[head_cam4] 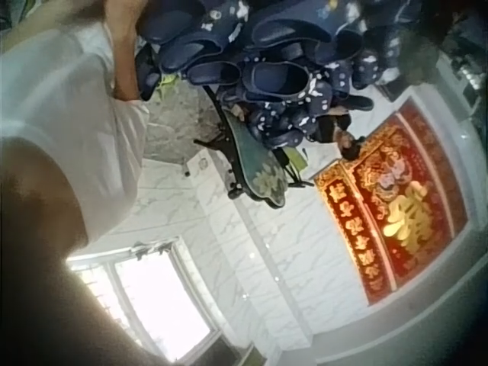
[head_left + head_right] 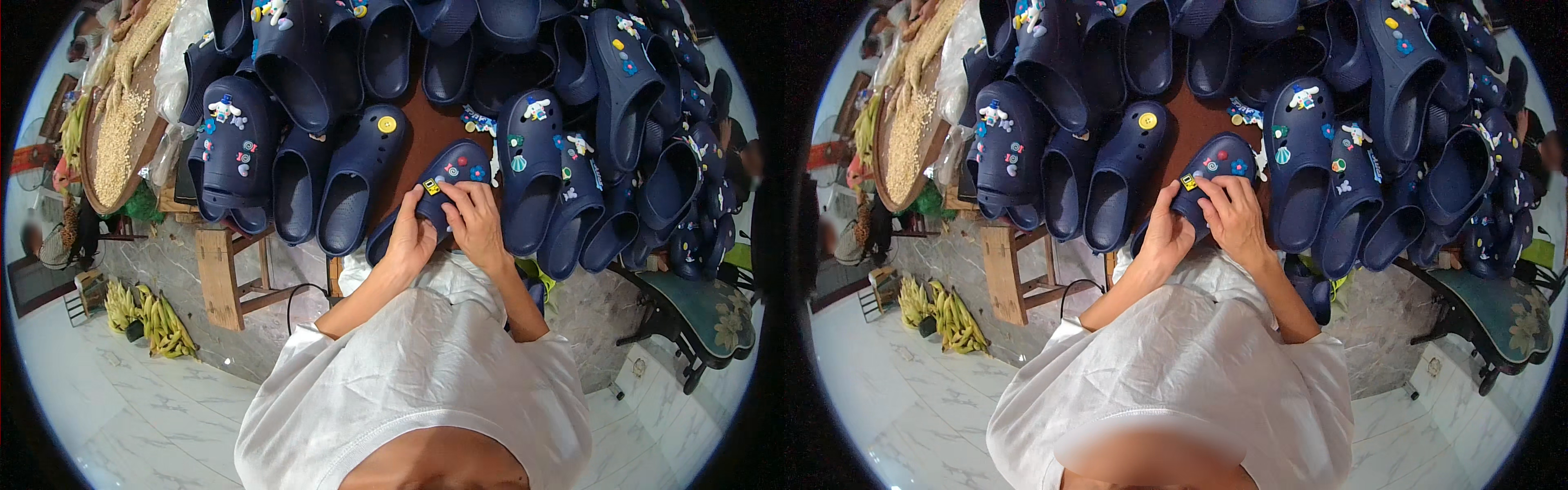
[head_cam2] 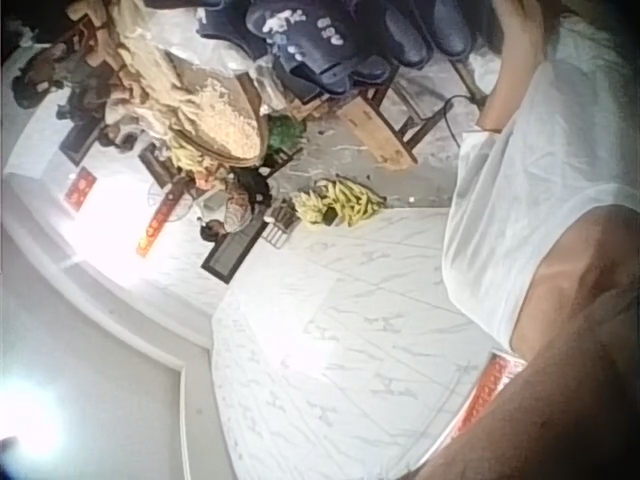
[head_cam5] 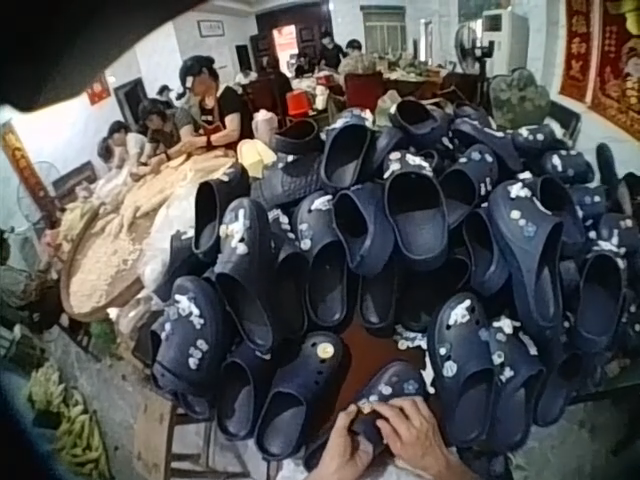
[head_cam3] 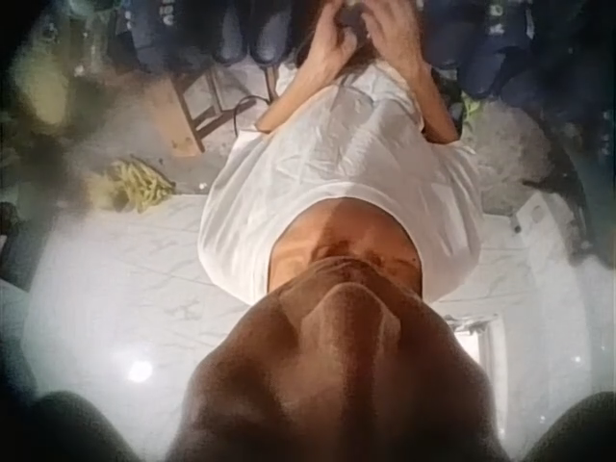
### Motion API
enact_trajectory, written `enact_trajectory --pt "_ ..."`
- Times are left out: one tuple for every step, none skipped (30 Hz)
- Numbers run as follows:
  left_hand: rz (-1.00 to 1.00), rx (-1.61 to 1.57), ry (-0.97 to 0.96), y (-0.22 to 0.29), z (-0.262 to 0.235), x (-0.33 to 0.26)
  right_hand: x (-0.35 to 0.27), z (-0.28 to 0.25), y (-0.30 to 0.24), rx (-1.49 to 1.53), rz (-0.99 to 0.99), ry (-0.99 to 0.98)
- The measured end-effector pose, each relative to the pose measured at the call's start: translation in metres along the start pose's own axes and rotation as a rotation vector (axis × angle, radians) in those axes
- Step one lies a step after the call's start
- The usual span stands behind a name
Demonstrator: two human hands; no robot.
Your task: Manually attaching small decorative charms to clogs.
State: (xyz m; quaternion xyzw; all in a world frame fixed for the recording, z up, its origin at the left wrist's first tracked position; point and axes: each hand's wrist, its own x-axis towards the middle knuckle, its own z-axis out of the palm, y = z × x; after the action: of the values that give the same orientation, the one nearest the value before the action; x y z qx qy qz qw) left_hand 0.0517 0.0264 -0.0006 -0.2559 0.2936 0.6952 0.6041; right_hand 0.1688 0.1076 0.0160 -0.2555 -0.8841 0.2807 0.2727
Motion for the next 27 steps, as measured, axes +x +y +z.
enact_trajectory --pt "0.005 0.003 -0.008 0.000 0.000 0.000 0.003 -0.001 0.000 -0.001 -0.007 0.007" --pt "0.016 0.014 -0.022 -0.001 -0.002 0.001 0.007 -0.002 -0.001 -0.044 -0.030 -0.005" --pt "0.029 0.025 -0.038 -0.002 -0.005 0.001 0.011 -0.003 -0.002 -0.086 -0.054 -0.016" --pt "0.046 0.032 -0.059 -0.003 -0.012 0.005 0.016 -0.003 -0.004 -0.087 -0.073 -0.002" --pt "0.041 0.048 -0.075 -0.003 -0.011 0.004 0.018 -0.003 -0.005 -0.046 -0.026 -0.019" --pt "0.037 0.064 -0.092 -0.003 -0.010 0.002 0.021 -0.004 -0.005 -0.005 0.020 -0.037" --pt "0.033 0.057 -0.070 -0.004 -0.010 0.002 0.021 -0.004 -0.003 -0.004 0.043 -0.049" --pt "0.022 0.050 -0.093 -0.005 -0.012 -0.001 0.023 -0.005 -0.002 -0.001 0.042 -0.060" --pt "0.025 0.058 -0.089 -0.004 -0.013 -0.003 0.027 -0.007 -0.004 -0.011 0.054 -0.093" --pt "0.024 0.064 -0.080 -0.005 -0.013 -0.006 0.029 -0.011 -0.008 -0.021 0.071 -0.129" --pt "0.027 0.084 -0.085 -0.005 -0.016 -0.005 0.031 -0.010 -0.010 -0.023 0.054 -0.122" --pt "0.040 0.083 -0.098 -0.006 -0.017 -0.005 0.033 -0.009 -0.011 -0.032 0.050 -0.127" --pt "0.061 0.089 -0.064 -0.007 -0.013 -0.006 0.033 -0.008 -0.012 -0.044 0.049 -0.130" --pt "0.082 0.094 -0.030 -0.007 -0.011 -0.008 0.031 -0.005 -0.011 -0.056 0.030 -0.118" --pt "0.067 0.075 -0.042 -0.007 -0.013 -0.005 0.030 -0.002 -0.011 -0.074 0.029 -0.096" --pt "0.071 0.076 -0.055 -0.007 -0.008 -0.009 0.028 -0.001 -0.010 -0.093 0.031 -0.073" --pt "0.094 0.181 -0.037 -0.006 -0.003 -0.017 0.025 0.001 -0.009 -0.090 0.012 -0.071" --pt "0.117 0.286 -0.016 -0.004 -0.001 -0.023 0.022 0.001 -0.008 0.009 0.033 -0.022" --pt "0.163 0.523 -0.084 -0.001 -0.004 -0.025 0.018 0.001 -0.008 0.105 0.051 0.025" --pt "0.204 0.575 -0.085 -0.003 -0.004 -0.025 0.012 -0.001 -0.008 0.103 0.035 0.025" --pt "0.202 0.567 -0.071 -0.005 -0.002 -0.026 0.004 -0.003 -0.007 0.071 0.081 0.078" --pt "0.207 0.555 -0.053 -0.006 0.001 -0.030 -0.003 -0.004 -0.007 0.045 0.123 0.127" --pt "0.226 0.548 -0.055 -0.007 -0.002 -0.032 -0.011 -0.003 -0.004 0.074 0.146 0.164" --pt "0.250 0.570 -0.049 -0.007 -0.005 -0.033 -0.017 -0.001 -0.002 0.104 0.168 0.199" --pt "0.262 0.588 -0.050 -0.006 -0.005 -0.035 -0.022 -0.005 -0.003 0.085 0.183 0.211" --pt "0.274 0.583 -0.053 -0.005 0.000 -0.039 -0.029 -0.006 -0.001 0.087 0.170 0.210" --pt "0.305 0.565 -0.053 -0.003 0.006 -0.046 -0.034 -0.007 0.002 0.093 0.191 0.240"
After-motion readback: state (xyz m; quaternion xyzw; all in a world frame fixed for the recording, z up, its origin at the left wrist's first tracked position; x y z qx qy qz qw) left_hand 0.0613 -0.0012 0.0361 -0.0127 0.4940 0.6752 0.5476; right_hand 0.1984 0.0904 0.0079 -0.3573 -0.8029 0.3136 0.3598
